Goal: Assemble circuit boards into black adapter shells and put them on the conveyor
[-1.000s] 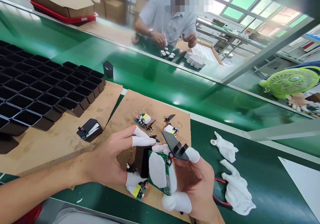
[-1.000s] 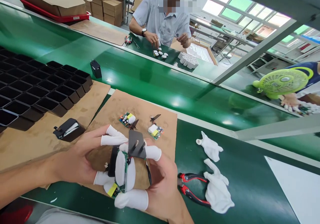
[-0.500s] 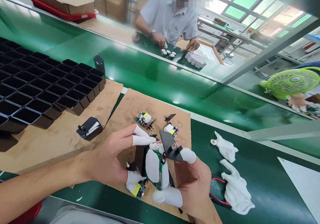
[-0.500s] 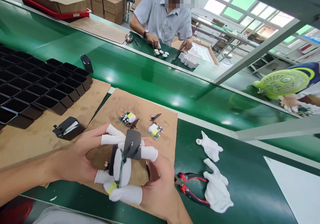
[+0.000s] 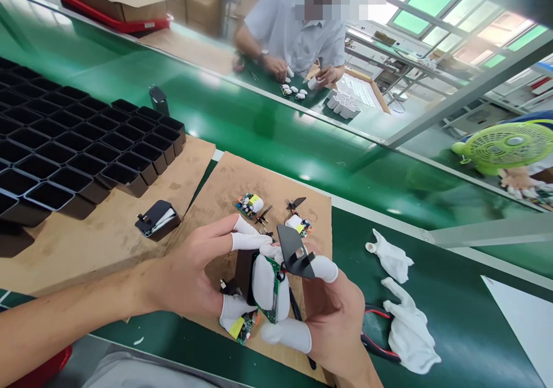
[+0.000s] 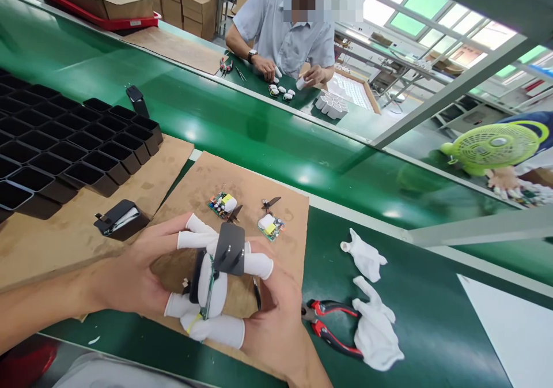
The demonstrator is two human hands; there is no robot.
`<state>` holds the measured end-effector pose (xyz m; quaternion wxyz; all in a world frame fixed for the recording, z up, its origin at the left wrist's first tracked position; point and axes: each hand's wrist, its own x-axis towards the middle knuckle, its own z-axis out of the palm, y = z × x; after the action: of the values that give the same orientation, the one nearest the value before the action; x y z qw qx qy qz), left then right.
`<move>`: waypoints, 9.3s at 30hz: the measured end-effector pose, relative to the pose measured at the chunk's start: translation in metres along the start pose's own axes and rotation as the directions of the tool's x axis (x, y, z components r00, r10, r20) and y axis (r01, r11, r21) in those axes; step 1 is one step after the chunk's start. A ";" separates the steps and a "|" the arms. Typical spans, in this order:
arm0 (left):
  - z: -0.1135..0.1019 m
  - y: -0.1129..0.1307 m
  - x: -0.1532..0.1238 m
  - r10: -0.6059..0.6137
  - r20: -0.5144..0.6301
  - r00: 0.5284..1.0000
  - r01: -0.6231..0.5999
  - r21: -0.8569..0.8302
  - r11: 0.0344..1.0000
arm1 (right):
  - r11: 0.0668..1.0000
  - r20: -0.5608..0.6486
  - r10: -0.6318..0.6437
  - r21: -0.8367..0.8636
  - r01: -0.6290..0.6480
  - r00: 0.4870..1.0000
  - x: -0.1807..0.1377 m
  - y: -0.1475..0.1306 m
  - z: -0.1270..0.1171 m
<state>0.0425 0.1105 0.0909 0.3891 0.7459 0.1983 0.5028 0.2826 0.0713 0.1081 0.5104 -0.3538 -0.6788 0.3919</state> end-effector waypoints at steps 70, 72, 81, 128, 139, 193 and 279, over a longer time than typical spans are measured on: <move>0.001 -0.008 -0.005 0.011 0.039 0.999 -0.012 0.009 1.000 | 0.997 -0.034 -0.027 -0.068 0.024 0.999 -0.009 0.005 -0.004; 0.001 -0.009 -0.006 0.010 0.040 0.999 -0.011 0.009 1.000 | 0.999 0.021 -0.022 -0.030 0.023 1.000 -0.006 0.003 -0.002; 0.001 -0.006 -0.005 0.004 0.028 1.000 -0.004 -0.003 1.000 | 0.996 0.079 -0.004 -0.087 0.011 0.997 -0.002 0.003 0.003; -0.003 -0.012 0.000 0.000 -0.022 1.000 0.001 0.022 1.000 | 0.995 0.126 0.096 -0.035 -0.092 0.987 0.012 -0.007 0.003; -0.002 -0.020 -0.006 0.069 -0.004 0.998 -0.069 0.090 0.994 | 0.994 0.133 0.101 -0.045 -0.095 0.986 0.010 -0.005 0.006; 0.061 0.063 -0.051 -0.647 -0.270 0.713 0.464 -0.510 0.724 | 0.465 -0.225 0.722 0.858 -0.218 0.654 -0.073 -0.008 0.134; 0.061 0.044 -0.083 -0.055 -0.571 0.819 0.358 0.433 0.827 | 0.724 -0.132 0.308 -0.610 -0.322 0.942 -0.058 -0.076 0.066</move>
<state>0.0587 0.0027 0.0642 0.1550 0.6251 0.5103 0.5699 0.2253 -0.0245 0.1408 0.2976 -0.6167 -0.6941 0.2223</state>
